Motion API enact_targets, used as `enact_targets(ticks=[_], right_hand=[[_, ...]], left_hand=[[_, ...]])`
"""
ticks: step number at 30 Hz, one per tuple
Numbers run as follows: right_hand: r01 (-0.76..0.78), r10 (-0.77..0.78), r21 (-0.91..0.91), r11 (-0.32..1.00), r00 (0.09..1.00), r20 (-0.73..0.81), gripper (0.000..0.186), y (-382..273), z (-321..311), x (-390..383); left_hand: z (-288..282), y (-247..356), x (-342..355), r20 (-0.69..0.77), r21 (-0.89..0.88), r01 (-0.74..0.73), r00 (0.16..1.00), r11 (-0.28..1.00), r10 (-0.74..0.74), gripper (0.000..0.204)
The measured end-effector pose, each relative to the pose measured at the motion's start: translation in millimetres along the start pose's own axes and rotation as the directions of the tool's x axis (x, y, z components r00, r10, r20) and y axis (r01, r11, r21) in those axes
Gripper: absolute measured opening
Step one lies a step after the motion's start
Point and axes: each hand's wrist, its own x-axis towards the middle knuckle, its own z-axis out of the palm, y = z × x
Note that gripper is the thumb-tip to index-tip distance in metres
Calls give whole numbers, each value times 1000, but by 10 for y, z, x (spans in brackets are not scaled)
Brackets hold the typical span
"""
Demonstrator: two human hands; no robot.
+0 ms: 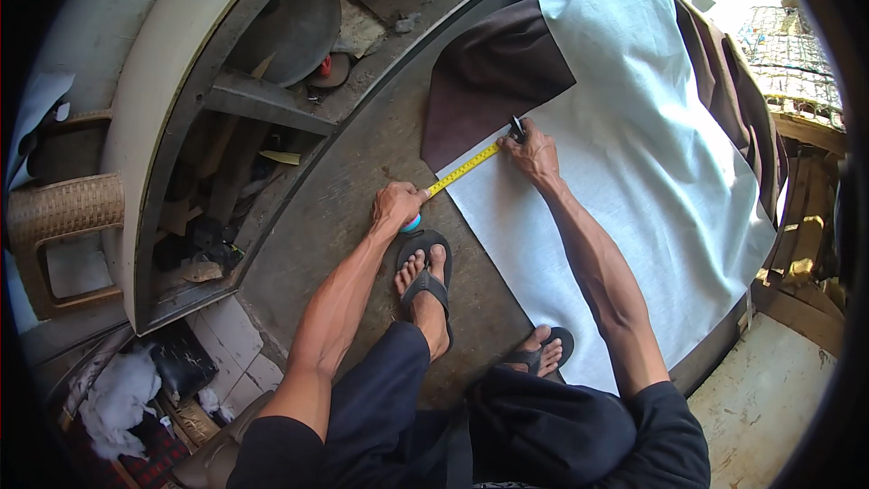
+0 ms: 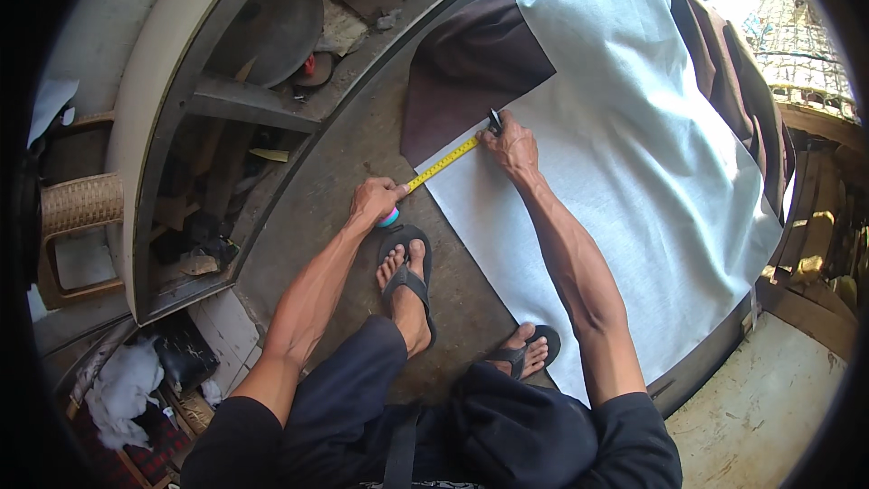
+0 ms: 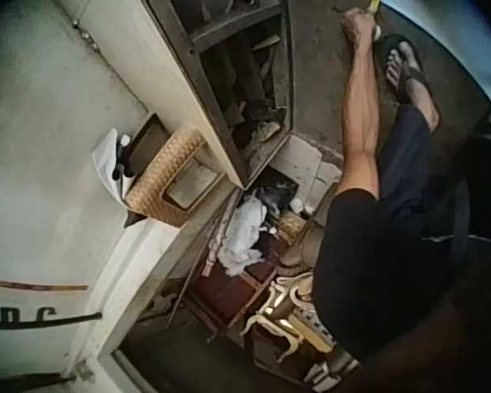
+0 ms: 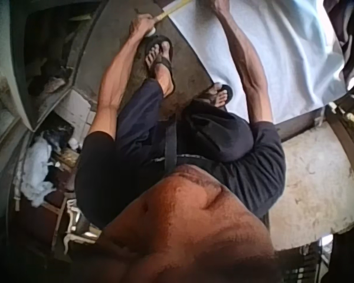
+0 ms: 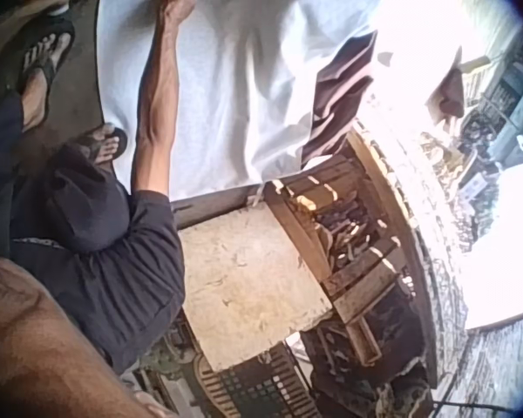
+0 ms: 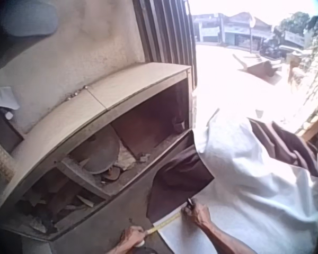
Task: The person measures, marks, and cuts a piece of light-colored upholstery fabric using a tape measure, a marker, a metal ruler, and shears while working on the floor of a workshop.
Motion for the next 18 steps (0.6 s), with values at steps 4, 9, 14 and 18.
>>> enact_targets(ticks=[4,9,14,18], right_hand=[[34,-33,99,994,999,-11,45,-141,-213,-58],[-169,231,347,922,962,-148,55,-69,-493,54],[-310,251,292,905,942,222,58,-263,-709,11],[2,-21,286,958,998,63,39,95,-545,53]], left_hand=[[-14,-72,2,6,-8,-3,1000,1000,3,38],[-6,29,0,32,-28,-9,999,1000,10,37],[-40,-102,11,20,5,29,999,1000,-29,37],[69,-37,52,-32,12,-45,998,999,46,39]])
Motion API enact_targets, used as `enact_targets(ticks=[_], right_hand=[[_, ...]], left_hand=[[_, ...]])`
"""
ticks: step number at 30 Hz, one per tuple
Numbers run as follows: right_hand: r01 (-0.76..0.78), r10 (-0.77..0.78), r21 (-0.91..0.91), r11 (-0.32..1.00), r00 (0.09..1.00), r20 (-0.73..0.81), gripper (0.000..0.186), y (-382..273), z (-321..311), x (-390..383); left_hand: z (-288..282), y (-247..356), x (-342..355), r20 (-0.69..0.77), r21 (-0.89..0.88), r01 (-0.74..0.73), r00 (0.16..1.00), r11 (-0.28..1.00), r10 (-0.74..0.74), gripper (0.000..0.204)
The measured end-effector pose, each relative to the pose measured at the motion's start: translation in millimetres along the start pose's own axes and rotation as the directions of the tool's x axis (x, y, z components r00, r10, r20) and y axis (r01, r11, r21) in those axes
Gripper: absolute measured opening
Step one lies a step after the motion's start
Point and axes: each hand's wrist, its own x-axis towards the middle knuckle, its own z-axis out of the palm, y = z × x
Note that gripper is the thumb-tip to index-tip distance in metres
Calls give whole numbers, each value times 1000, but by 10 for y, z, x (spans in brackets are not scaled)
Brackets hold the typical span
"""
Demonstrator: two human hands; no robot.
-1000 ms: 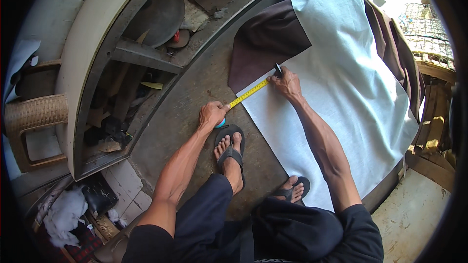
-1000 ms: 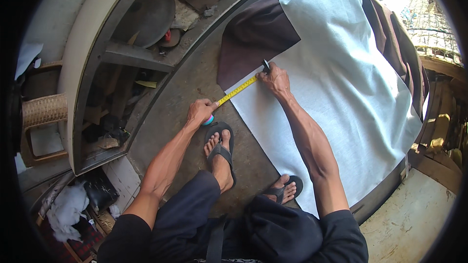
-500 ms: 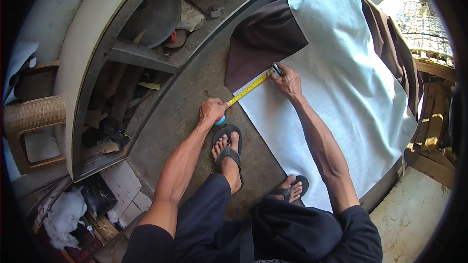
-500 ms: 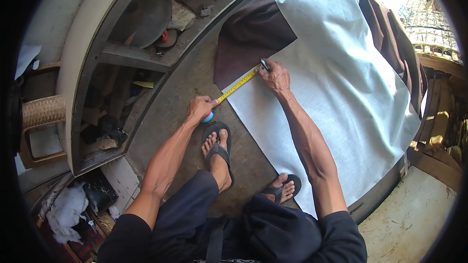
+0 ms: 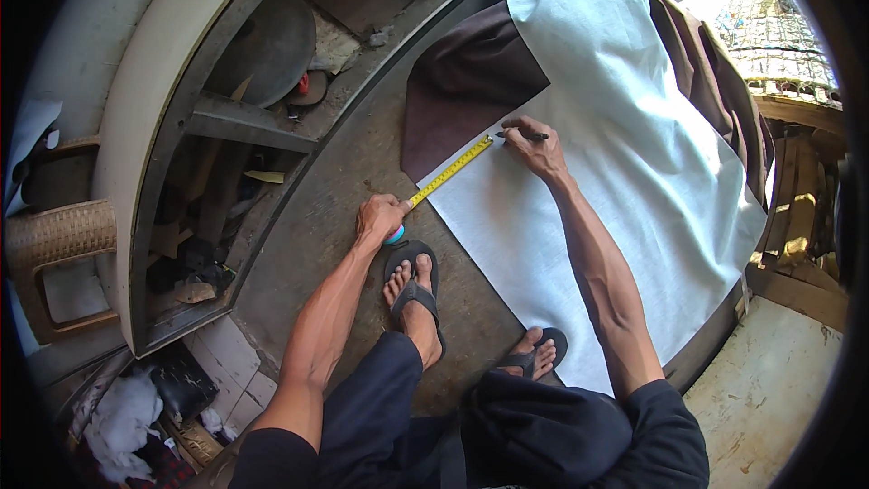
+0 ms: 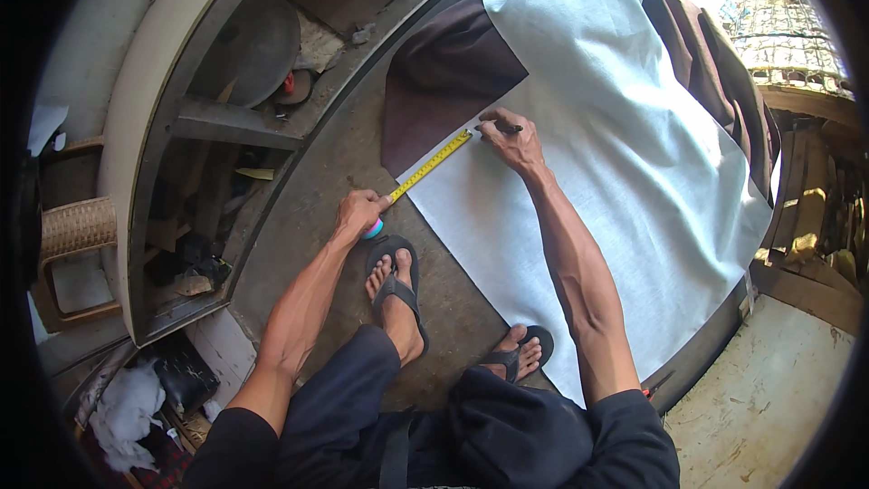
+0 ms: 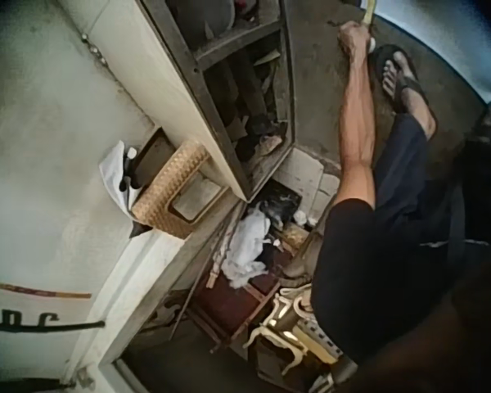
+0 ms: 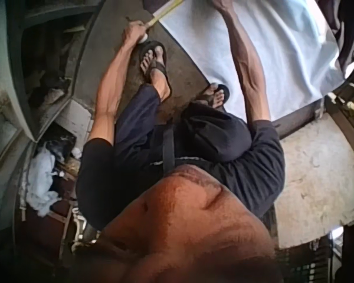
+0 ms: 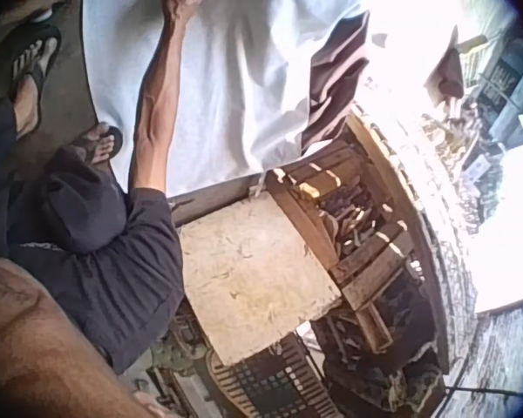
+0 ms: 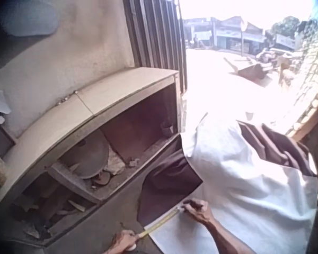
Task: The person measures, marks, and cuts a piece of light-colored upholstery fabric using a tape measure, a marker, a metal ruler, and shears while working on the floor of a workshop.
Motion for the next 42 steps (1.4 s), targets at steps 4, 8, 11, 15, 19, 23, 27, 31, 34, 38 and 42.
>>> enact_targets(ticks=[4,8,11,15,19,23,27,31,34,38,42], right_hand=[[81,-77,-147,986,996,34,36,-4,72,20],[144,-126,-275,951,989,80,32,-2,80,27],[83,-43,-329,941,991,126,31,-119,60,35],[222,-209,-275,935,975,78,29,-32,78,12],[235,-216,-302,924,972,94,27,-22,85,7],[201,-161,-369,907,977,138,26,-55,50,11],[305,-288,-287,908,952,100,25,-33,-1,-65],[258,-268,-226,939,963,-13,26,-97,-136,-452],[283,-319,-198,939,929,-185,29,13,-194,-1109],[140,-261,-378,915,921,-290,36,611,-324,-2209],[-41,-122,-350,936,894,-432,35,786,-465,-2948]], left_hand=[[-24,-37,-3,13,-26,50,999,998,-50,39],[-74,39,-32,79,-46,86,993,995,-83,38],[-98,-14,-39,47,-16,43,998,999,-42,38],[-84,16,-25,87,-54,87,993,995,-82,38],[-66,-14,-36,42,-45,58,998,997,-56,38],[-53,4,-50,20,-23,49,999,999,-49,38],[-15,-21,-4,6,1,8,1000,1000,-8,38],[-65,-146,90,72,-92,-31,997,995,38,36],[-183,-318,117,162,-258,-42,983,965,86,33],[-289,-246,-130,262,-405,-16,956,914,133,34],[-304,118,-660,475,-495,132,869,859,140,29]])
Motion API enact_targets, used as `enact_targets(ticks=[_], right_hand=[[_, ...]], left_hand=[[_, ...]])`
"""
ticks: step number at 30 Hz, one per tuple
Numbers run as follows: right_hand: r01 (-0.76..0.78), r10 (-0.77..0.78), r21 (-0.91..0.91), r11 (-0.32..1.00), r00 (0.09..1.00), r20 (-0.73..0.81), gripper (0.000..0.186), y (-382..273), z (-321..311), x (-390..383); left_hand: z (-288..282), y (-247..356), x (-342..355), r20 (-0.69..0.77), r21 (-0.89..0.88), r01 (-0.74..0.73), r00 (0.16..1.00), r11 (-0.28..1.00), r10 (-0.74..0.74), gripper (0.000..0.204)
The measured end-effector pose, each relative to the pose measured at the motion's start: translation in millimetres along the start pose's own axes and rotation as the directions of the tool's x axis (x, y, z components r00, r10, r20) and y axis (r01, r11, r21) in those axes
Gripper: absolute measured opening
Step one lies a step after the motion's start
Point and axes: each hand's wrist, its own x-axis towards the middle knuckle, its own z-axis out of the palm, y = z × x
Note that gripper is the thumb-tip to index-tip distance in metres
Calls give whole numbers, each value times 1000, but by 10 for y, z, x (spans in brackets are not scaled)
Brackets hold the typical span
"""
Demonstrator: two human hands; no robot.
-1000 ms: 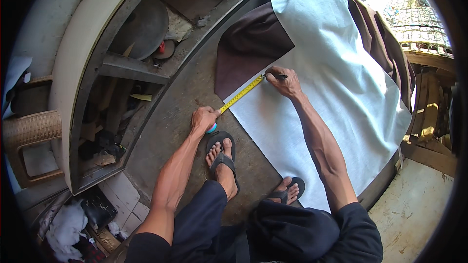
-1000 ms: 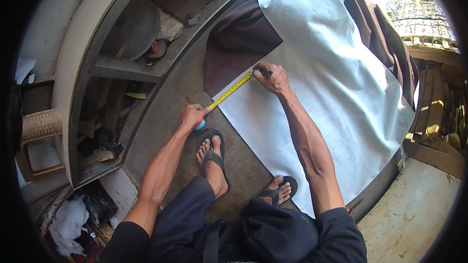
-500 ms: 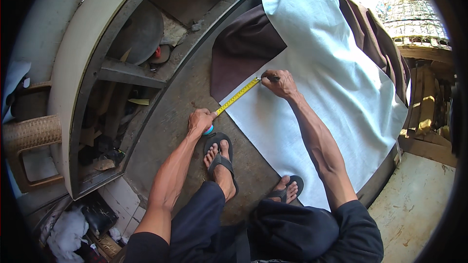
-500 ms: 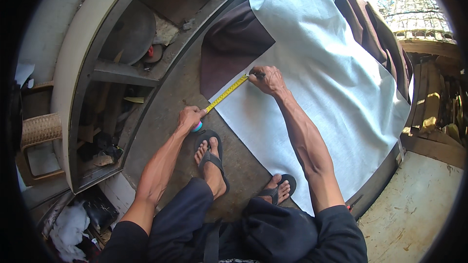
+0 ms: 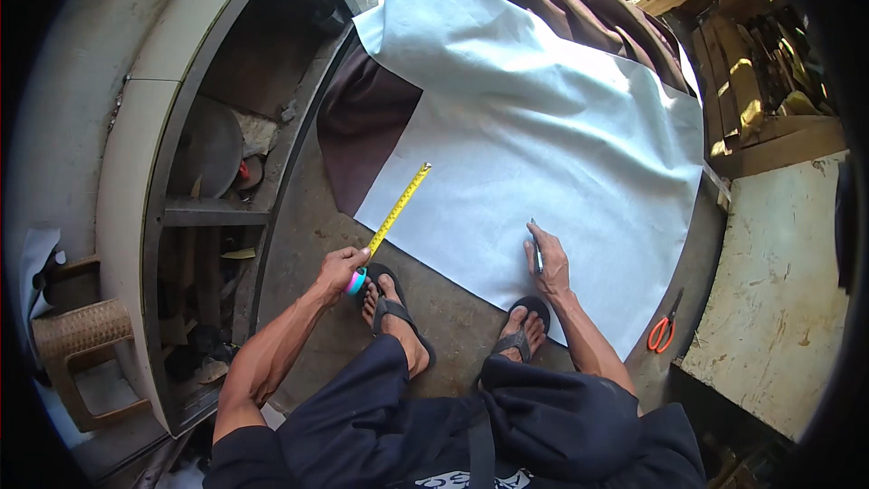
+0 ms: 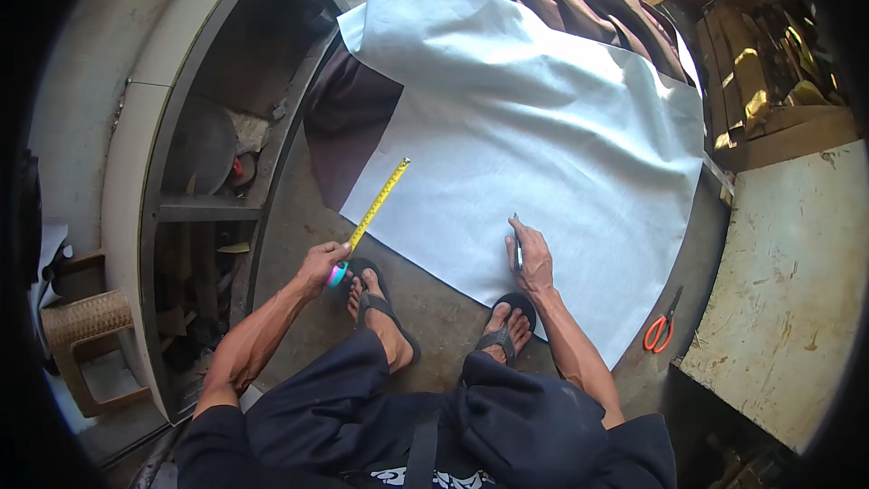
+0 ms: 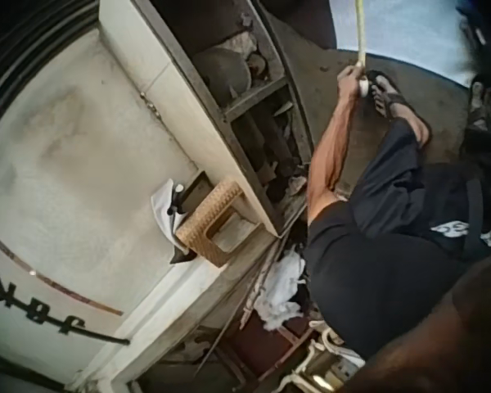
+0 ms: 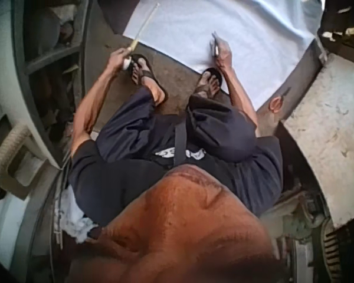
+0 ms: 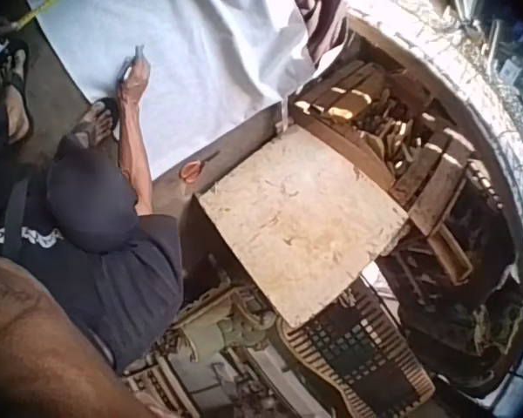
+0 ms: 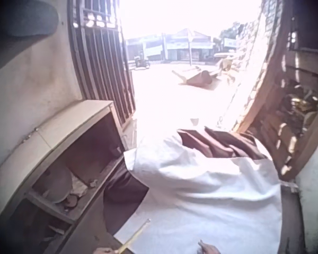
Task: The person measures, marks, and cuts a piece of light-colored upholstery fabric using a tape measure, a marker, a metal ruler, and shears while working on the floor of a workshop.
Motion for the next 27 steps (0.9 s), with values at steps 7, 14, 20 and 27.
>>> enact_targets(ticks=[7,14,20,27], right_hand=[[-134,137,45,990,986,-98,35,148,-463,1],[-362,350,282,888,932,95,34,179,-336,151],[-297,290,313,902,954,71,34,125,-84,126],[-359,325,349,866,933,154,30,213,-154,159]], left_hand=[[1497,-291,-260,271,17,110,956,994,-111,35],[2064,-1137,-401,-6,525,-127,988,841,152,38],[2161,-1192,-420,-141,544,-34,981,839,131,37],[2249,-1172,-563,-199,515,19,975,857,98,38]])
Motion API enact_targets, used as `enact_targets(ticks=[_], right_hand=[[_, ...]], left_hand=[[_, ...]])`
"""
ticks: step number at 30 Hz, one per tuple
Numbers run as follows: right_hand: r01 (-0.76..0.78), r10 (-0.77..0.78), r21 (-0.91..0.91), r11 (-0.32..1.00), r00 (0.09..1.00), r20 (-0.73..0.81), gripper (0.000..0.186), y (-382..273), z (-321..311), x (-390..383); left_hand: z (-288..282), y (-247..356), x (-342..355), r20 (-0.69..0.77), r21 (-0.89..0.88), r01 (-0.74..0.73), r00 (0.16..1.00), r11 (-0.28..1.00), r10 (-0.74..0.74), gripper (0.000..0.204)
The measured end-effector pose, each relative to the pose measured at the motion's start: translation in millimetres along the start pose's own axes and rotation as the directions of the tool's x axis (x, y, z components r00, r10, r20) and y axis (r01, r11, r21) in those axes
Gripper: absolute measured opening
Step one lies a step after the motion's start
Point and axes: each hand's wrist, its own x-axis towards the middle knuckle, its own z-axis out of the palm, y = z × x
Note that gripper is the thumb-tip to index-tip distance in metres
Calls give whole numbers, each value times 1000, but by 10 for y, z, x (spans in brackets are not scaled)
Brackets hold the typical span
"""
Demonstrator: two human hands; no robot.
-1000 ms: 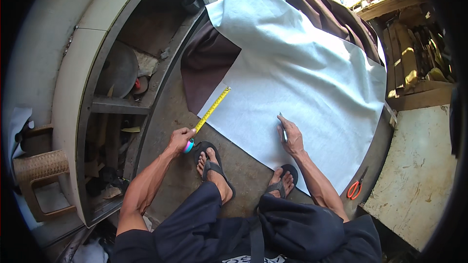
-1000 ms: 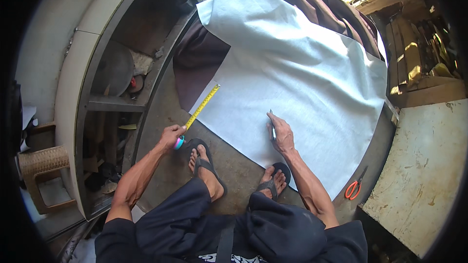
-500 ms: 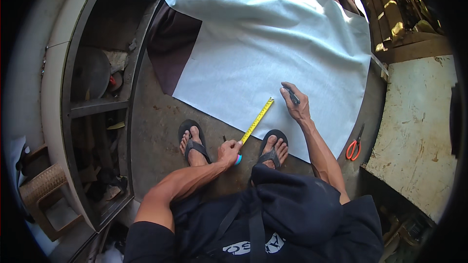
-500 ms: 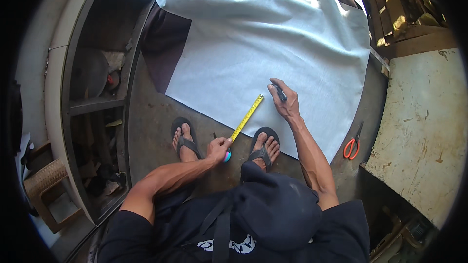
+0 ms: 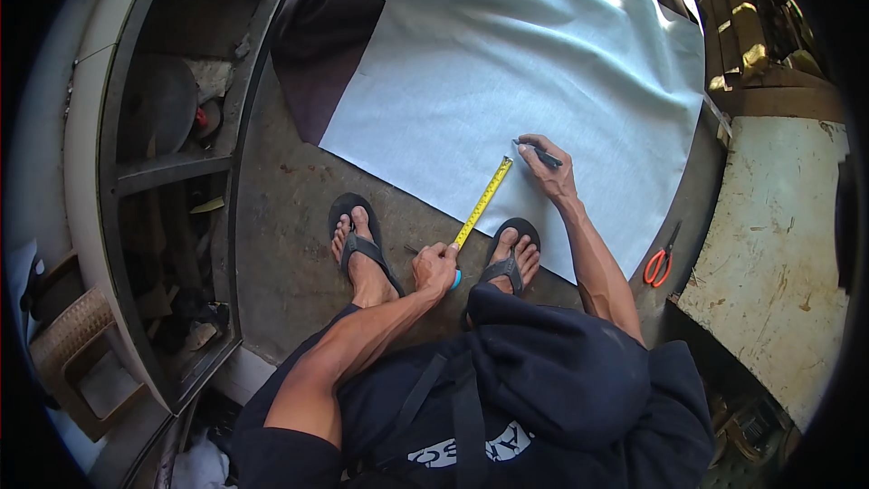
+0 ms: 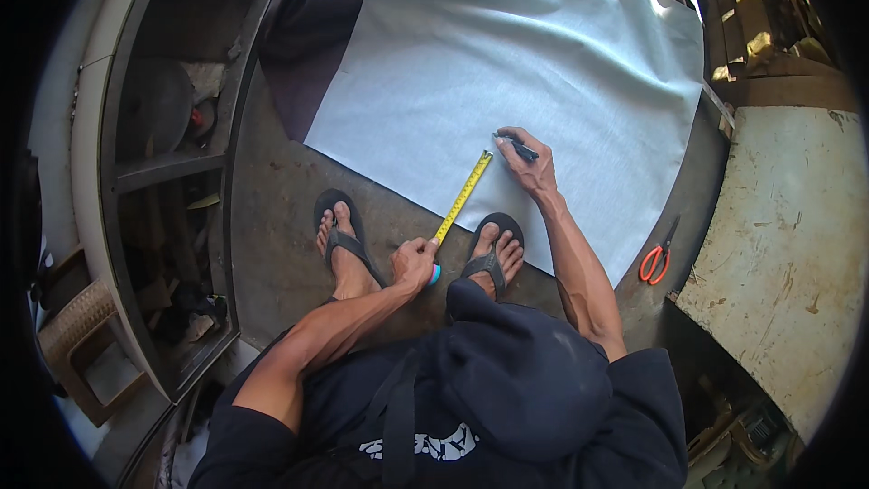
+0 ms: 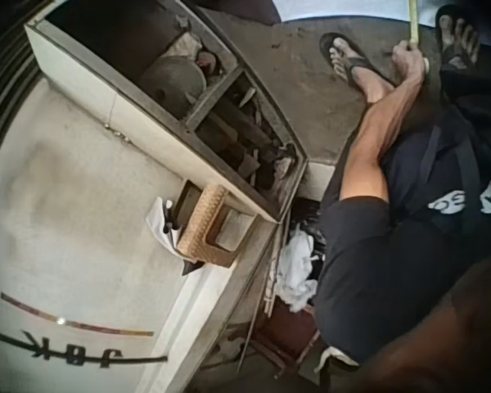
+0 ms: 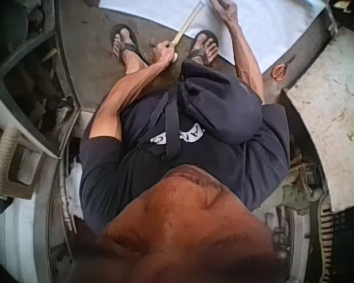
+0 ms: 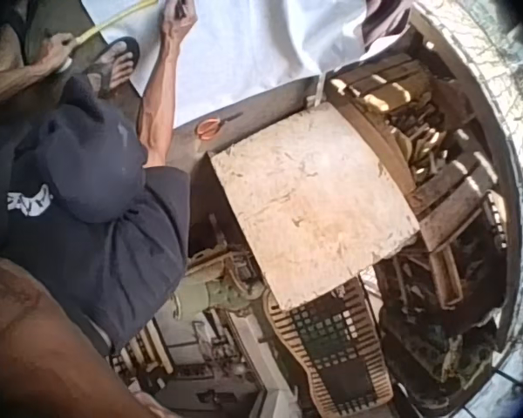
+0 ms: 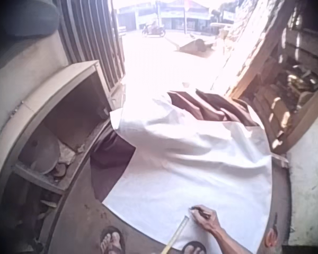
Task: The person measures, marks, and cuts a piece of light-colored upholstery fabric using a tape measure, a marker, a metal ruler, and shears while working on the floor of a workshop.
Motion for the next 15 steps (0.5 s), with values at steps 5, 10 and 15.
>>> enact_targets(ticks=[5,10,15], right_hand=[[-71,70,11,997,994,81,31,84,-59,40],[-66,74,-62,996,988,135,31,119,-75,100],[-65,65,-7,998,991,114,32,96,-57,89]], left_hand=[[77,37,44,-10,-38,2,1000,999,-2,37],[100,36,46,-21,-37,-17,1000,999,16,37],[85,37,41,-12,-31,-15,1000,999,14,37]])
